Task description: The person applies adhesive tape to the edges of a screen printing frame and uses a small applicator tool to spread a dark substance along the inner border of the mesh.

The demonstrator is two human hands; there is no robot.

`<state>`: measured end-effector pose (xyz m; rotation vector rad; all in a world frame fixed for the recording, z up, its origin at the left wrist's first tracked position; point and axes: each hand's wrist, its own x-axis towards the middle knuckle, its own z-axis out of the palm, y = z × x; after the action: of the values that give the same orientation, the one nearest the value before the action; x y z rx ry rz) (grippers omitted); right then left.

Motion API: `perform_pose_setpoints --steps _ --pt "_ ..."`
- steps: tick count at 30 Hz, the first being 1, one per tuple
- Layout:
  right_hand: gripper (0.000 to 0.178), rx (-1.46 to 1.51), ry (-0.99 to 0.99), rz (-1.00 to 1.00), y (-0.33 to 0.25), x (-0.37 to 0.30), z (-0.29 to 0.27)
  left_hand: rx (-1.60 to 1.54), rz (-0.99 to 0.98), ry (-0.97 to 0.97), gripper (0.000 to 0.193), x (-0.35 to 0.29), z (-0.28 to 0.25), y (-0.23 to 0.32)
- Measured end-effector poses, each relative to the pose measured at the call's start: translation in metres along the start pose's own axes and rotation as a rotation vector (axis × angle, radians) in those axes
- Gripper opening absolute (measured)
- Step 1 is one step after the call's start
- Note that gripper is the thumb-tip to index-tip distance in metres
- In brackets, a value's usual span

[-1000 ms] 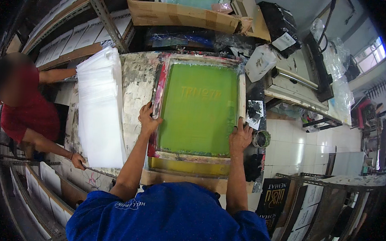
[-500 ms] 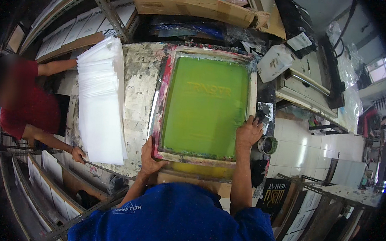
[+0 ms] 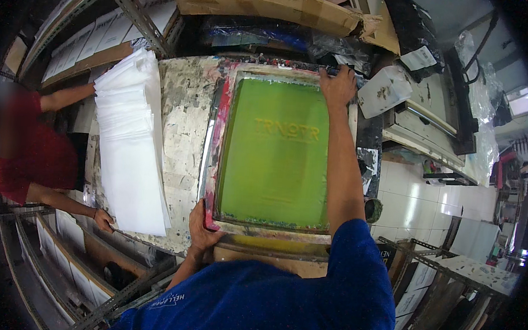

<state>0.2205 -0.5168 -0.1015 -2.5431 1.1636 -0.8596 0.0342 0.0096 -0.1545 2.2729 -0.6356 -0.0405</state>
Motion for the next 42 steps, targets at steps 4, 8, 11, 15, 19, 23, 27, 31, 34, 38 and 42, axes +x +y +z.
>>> perform_pose_setpoints --steps 4,8,11,15,19,23,27,31,34,38,42 --pt "0.067 -0.125 -0.209 0.117 -0.019 0.023 0.019 0.004 0.014 0.013 0.119 -0.002 -0.001 -0.002" --pt "0.055 -0.114 -0.230 0.069 -0.002 0.035 0.041 0.004 -0.003 -0.017 0.120 0.000 -0.003 -0.001" --pt "0.050 -0.069 -0.117 0.001 0.005 0.033 0.054 0.004 0.010 -0.005 0.119 0.001 -0.003 -0.001" --pt "0.061 0.060 -0.111 0.133 -0.019 0.019 0.033 0.018 0.007 0.001 0.116 -0.002 -0.003 -0.001" --pt "0.078 0.246 -0.013 0.054 -0.001 0.015 0.037 0.025 0.020 0.000 0.116 0.000 -0.001 0.000" --pt "0.080 0.575 -0.019 -0.008 0.019 0.012 0.043 0.015 0.024 0.007 0.116 0.001 -0.002 0.001" --pt "0.077 0.577 -0.050 -0.059 0.022 0.012 0.050 0.037 0.007 -0.004 0.116 0.000 -0.001 0.000" --pt "0.073 0.338 -0.123 -0.047 0.010 0.014 0.034 0.025 0.011 -0.010 0.117 -0.001 -0.002 -0.002" --pt "0.057 0.326 -0.123 -0.151 -0.001 0.019 0.016 0.031 -0.001 -0.005 0.117 -0.003 -0.001 -0.001" --pt "0.044 0.148 -0.182 -0.256 0.001 0.029 0.019 0.038 0.004 -0.003 0.117 -0.002 -0.001 -0.002" --pt "0.046 0.119 -0.090 -0.252 -0.002 0.029 0.009 0.034 0.006 -0.005 0.118 -0.003 -0.002 -0.002"
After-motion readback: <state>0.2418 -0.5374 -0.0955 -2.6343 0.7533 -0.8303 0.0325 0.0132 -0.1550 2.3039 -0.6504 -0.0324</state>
